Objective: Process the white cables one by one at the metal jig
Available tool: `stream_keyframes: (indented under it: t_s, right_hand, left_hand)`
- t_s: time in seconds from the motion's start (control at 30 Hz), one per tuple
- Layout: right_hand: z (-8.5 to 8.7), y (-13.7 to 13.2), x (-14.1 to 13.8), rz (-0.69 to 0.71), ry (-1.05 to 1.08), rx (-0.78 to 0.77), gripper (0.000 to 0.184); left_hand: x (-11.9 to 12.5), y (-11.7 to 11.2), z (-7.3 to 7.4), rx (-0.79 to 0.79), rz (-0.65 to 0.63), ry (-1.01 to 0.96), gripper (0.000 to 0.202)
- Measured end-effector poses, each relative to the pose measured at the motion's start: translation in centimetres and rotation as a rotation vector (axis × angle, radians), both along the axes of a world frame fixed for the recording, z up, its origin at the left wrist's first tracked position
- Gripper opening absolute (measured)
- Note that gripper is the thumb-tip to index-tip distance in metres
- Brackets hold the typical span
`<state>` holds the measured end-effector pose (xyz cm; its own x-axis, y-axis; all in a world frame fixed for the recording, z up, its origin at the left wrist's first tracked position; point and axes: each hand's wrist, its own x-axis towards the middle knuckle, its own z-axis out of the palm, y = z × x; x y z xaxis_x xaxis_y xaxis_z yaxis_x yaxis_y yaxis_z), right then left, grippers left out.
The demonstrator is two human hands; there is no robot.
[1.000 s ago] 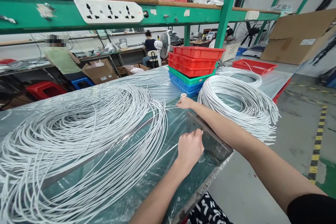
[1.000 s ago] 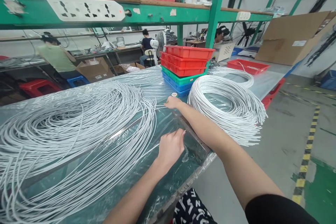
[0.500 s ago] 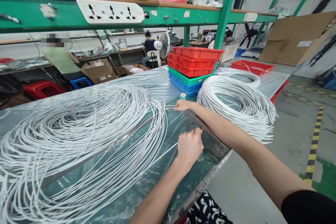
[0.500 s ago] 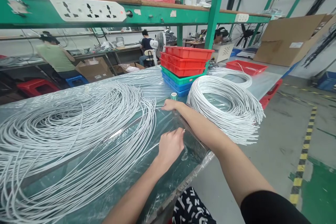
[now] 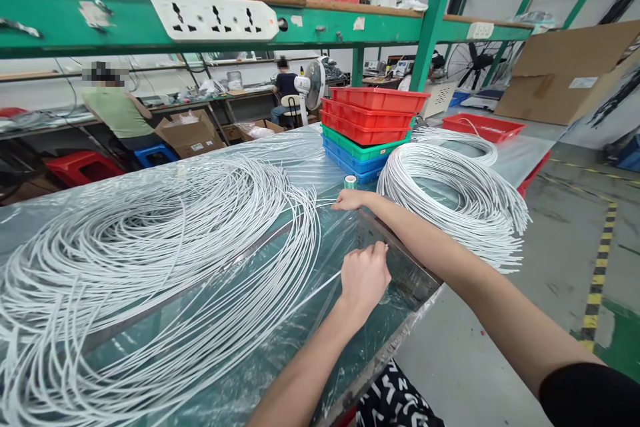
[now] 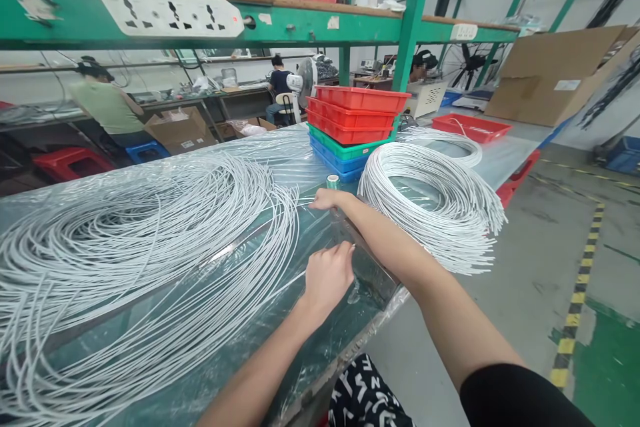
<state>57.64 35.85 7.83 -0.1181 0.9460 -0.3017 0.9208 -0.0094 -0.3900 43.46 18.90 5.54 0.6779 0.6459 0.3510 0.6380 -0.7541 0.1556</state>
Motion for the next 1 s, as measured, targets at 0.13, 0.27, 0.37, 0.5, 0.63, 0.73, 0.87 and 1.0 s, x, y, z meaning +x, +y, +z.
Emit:
stream_keyframes:
  t_s: [0.13,0.27,0.37,0.5,0.63,0.73,0.87,1.0]
  right_hand:
    - [0.3,-0.19,-0.11,0.001,-0.012,-0.031,0.034]
    - [0.34,-0.28,-0.17,0.021,-0.047,-0.047,0.034]
    - [0.32,-0.27,-0.23,0.029,-0.062,-0.067,0.033]
    - [0.38,-0.24,-0.29,0.025,-0.061,-0.093,0.031]
    - [0.46,-0.28,-0.3,0.035,-0.067,-0.096,0.03]
    - [0.43,-0.27,-0.28,0.037,-0.074,-0.097,0.031]
    - [0.31,-0.13,-0.2,0.042,-0.072,-0.106,0.034]
    - [0.07,0.04,-0.07,0.049,-0.061,-0.116,0.032]
  left_hand:
    - [0.03,0.16,-0.07,0.003,-0.002,0.007,0.023]
    - [0.03,0.28,-0.07,-0.011,0.006,0.021,0.023]
    - [0.01,0.23,-0.05,-0.023,0.009,0.032,0.023]
    - [0.02,0.21,-0.06,-0.03,0.008,0.041,0.024]
    - [0.05,0.26,-0.16,-0.015,0.009,0.034,0.024]
    - [0.07,0.26,-0.21,-0.004,0.004,0.027,0.024]
    - [0.11,0.24,-0.23,0.0,-0.001,0.019,0.024]
    - [0.1,0.21,-0.25,-0.004,0.0,0.018,0.024]
